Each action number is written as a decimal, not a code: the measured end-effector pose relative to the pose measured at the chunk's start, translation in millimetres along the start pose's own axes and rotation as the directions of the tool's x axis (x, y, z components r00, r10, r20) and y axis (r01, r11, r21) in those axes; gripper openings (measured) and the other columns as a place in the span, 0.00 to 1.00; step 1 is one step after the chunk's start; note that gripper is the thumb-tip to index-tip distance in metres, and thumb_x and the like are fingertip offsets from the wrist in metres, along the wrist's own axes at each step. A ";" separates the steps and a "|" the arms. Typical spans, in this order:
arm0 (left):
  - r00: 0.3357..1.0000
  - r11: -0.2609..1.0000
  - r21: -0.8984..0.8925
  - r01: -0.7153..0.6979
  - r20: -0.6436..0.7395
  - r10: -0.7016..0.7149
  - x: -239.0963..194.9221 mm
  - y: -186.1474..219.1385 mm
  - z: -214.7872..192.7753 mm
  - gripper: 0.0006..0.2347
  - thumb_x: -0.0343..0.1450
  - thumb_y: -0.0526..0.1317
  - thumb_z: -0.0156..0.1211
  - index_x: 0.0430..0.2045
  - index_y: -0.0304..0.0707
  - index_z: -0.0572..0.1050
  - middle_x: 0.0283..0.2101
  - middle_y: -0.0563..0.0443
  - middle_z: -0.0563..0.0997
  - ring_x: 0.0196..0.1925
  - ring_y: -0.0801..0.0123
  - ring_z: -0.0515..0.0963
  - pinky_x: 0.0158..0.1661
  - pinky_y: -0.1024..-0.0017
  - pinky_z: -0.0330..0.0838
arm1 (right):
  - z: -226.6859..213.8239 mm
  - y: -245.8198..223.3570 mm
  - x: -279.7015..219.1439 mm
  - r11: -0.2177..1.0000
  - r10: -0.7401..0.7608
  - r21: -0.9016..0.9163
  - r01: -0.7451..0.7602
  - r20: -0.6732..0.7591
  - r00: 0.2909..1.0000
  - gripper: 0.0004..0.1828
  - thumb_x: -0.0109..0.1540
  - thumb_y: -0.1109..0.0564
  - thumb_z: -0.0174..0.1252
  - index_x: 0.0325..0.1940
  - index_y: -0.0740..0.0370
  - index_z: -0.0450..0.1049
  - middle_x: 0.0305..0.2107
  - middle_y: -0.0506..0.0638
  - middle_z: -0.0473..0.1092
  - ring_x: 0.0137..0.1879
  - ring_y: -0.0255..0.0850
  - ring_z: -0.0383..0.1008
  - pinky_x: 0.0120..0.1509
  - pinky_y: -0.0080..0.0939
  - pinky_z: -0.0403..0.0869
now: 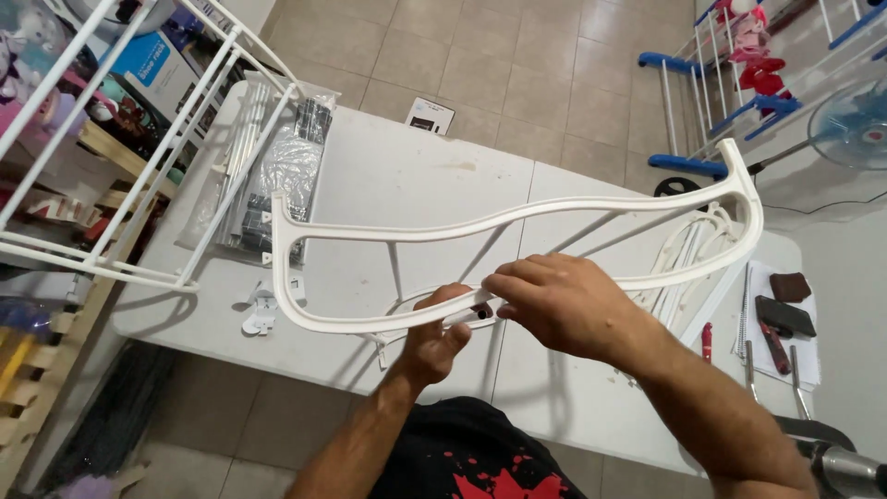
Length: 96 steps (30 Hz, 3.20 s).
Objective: The person is assembling a multi-tier shoe rack by manually inserting metal support rods into plastic side frames on a white table.
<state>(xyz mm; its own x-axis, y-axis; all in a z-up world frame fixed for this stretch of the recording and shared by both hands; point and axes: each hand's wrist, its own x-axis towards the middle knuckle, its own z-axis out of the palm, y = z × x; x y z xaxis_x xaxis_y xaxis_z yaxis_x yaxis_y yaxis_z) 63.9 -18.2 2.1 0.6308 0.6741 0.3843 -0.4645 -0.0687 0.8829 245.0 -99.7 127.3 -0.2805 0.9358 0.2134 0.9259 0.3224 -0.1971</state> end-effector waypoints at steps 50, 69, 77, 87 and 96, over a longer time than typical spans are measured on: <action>0.997 0.991 0.120 0.051 -0.066 -0.044 18.4 -12.2 28.2 0.31 0.74 0.68 0.33 0.24 0.42 0.76 0.23 0.51 0.77 0.27 0.69 0.78 0.32 0.70 0.75 | -4.1 -5.7 3.2 0.996 0.080 0.050 -0.080 0.001 0.997 0.10 0.64 0.54 0.61 0.49 0.45 0.77 0.39 0.42 0.79 0.44 0.43 0.81 0.40 0.45 0.80; 0.907 0.891 0.450 0.057 -0.396 0.142 11.7 -22.0 -5.1 0.15 0.74 0.53 0.56 0.38 0.40 0.68 0.34 0.50 0.68 0.37 0.66 0.69 0.44 0.67 0.66 | -6.0 43.5 -89.4 0.902 0.378 -0.143 -0.408 -0.197 0.904 0.10 0.62 0.53 0.65 0.48 0.43 0.79 0.30 0.41 0.78 0.38 0.42 0.80 0.48 0.43 0.77; 0.997 0.945 0.327 -0.024 0.074 0.000 41.0 -32.1 73.7 0.19 0.75 0.48 0.56 0.51 0.28 0.72 0.51 0.33 0.78 0.59 0.39 0.76 0.58 0.48 0.70 | -10.3 40.3 -80.1 0.928 0.330 -0.091 -0.361 -0.248 0.911 0.12 0.62 0.55 0.65 0.50 0.45 0.79 0.29 0.41 0.77 0.32 0.41 0.78 0.40 0.42 0.77; 0.959 0.994 0.049 0.100 0.261 -0.110 57.9 -52.9 88.5 0.12 0.79 0.40 0.48 0.23 0.44 0.69 0.23 0.57 0.69 0.29 0.70 0.71 0.36 0.65 0.73 | -17.2 31.8 -80.7 0.937 0.340 0.020 -0.349 -0.284 0.896 0.12 0.61 0.58 0.66 0.48 0.51 0.81 0.27 0.46 0.78 0.26 0.43 0.75 0.33 0.42 0.75; 0.954 0.999 0.034 0.024 0.299 -0.033 62.2 -76.6 78.5 0.11 0.80 0.37 0.46 0.25 0.41 0.71 0.22 0.56 0.69 0.25 0.70 0.68 0.30 0.68 0.72 | -18.6 38.6 -80.5 0.937 0.342 0.031 -0.348 -0.283 0.896 0.09 0.61 0.56 0.66 0.46 0.49 0.82 0.27 0.44 0.78 0.27 0.43 0.75 0.33 0.41 0.75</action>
<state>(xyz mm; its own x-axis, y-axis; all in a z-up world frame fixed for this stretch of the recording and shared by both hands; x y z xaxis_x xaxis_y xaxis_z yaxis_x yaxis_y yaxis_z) 187.6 -28.7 -20.4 0.8027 0.4256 0.4178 -0.4279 -0.0771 0.9006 308.0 -165.2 120.3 0.1371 0.9087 0.3943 0.9574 -0.0194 -0.2882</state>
